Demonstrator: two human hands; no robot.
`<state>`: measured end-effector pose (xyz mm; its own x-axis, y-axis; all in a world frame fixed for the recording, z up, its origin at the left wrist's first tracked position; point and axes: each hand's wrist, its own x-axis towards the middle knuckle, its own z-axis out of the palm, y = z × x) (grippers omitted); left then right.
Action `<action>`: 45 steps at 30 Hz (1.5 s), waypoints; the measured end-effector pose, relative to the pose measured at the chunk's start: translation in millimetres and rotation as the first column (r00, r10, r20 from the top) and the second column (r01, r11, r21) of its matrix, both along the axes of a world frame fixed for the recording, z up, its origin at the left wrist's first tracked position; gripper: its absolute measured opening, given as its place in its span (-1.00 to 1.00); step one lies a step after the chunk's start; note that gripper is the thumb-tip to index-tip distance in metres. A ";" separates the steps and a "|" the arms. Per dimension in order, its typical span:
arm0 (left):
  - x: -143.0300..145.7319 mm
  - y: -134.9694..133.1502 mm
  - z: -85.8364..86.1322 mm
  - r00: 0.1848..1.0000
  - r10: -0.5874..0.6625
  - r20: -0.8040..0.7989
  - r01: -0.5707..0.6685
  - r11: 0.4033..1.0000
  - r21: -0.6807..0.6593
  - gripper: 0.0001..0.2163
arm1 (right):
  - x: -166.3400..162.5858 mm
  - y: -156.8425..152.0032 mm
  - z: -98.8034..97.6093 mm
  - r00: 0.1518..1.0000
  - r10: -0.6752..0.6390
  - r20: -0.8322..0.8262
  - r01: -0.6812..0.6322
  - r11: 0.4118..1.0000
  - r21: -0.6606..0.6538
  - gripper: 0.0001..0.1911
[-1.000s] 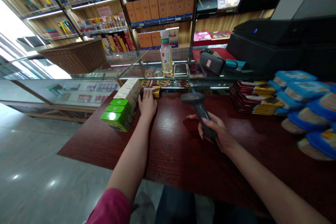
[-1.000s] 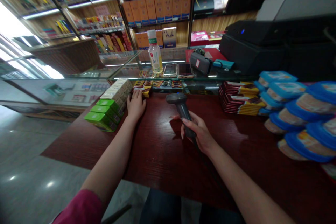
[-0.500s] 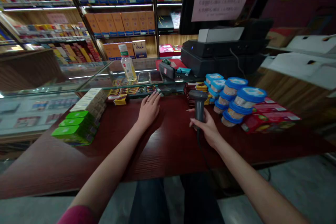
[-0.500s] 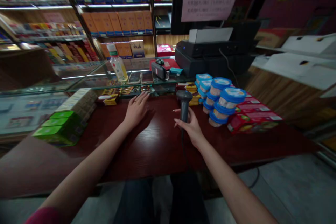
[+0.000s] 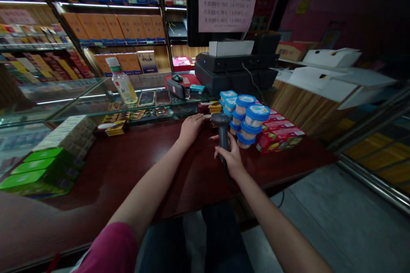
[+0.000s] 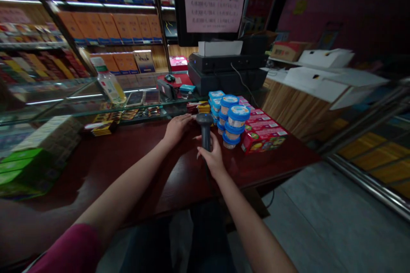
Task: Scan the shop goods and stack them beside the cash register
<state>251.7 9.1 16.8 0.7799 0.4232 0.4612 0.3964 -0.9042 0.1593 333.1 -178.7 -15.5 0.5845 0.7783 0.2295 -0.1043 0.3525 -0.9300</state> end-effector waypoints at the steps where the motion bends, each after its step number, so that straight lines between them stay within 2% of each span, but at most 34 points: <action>1: -10.8 0.9 -3.0 0.999 0.013 0.039 -0.013 1.000 -0.020 -0.63 | 0.3 -1.9 1.1 1.000 0.007 -0.004 -0.007 1.000 -0.006 -0.38; 5: -71.4 11.1 -11.5 0.959 0.165 0.229 -0.117 0.971 -0.208 -0.66 | -0.2 -9.1 8.2 0.986 0.166 0.004 -0.165 0.983 -0.081 -0.51; 8: -123.2 30.0 -17.3 0.894 0.318 0.314 -0.165 0.888 -0.429 -0.73 | -5.5 -4.5 16.5 0.936 0.351 0.030 -0.344 0.928 -0.146 -0.54; 11: -168.2 52.8 -26.9 0.860 0.390 0.330 -0.105 0.767 -0.633 -0.69 | -21.3 16.7 25.0 0.883 0.468 0.023 -0.459 0.873 -0.165 -0.61; 13: -190.4 65.8 -34.1 0.835 0.415 0.361 -0.035 0.694 -0.719 -0.63 | -38.3 38.2 28.6 0.854 0.520 0.001 -0.512 0.843 -0.166 -0.65; 14: -198.8 71.1 -37.2 0.821 0.429 0.375 -0.017 0.676 -0.737 -0.62 | -47.9 49.6 29.1 0.839 0.545 -0.009 -0.538 0.826 -0.166 -0.65; 16: -210.6 79.5 -41.2 0.798 0.456 0.393 -0.028 0.680 -0.732 -0.63 | -66.8 70.5 27.2 0.808 0.589 -0.024 -0.585 0.797 -0.151 -0.66; 18: -217.0 85.2 -42.4 0.787 0.474 0.395 -0.062 0.697 -0.714 -0.68 | -82.3 85.3 22.9 0.789 0.613 -0.040 -0.613 0.780 -0.126 -0.68; 21: -219.5 89.8 -42.5 0.792 0.482 0.374 -0.082 0.692 -0.717 -0.72 | -94.2 92.8 17.7 0.783 0.620 -0.052 -0.621 0.773 -0.133 -0.70; 28: -215.1 95.4 -47.4 0.786 0.495 0.372 -0.075 0.672 -0.737 -0.74 | -95.2 85.9 19.8 0.820 0.573 -0.021 -0.561 0.795 -0.231 -0.72; 37: -215.0 90.8 -43.4 0.794 0.480 0.374 -0.104 0.713 -0.694 -0.76 | -96.6 84.7 21.4 0.825 0.564 -0.020 -0.551 0.796 -0.251 -0.73; 42: -213.4 89.6 -43.3 0.784 0.509 0.354 -0.118 0.683 -0.721 -0.74 | -96.8 84.4 22.7 0.816 0.577 -0.044 -0.570 0.788 -0.231 -0.54; 45: -218.4 91.6 -38.3 0.803 0.472 0.364 -0.026 0.638 -0.770 -0.71 | -95.7 86.2 19.3 0.817 0.576 -0.033 -0.568 0.793 -0.220 -0.67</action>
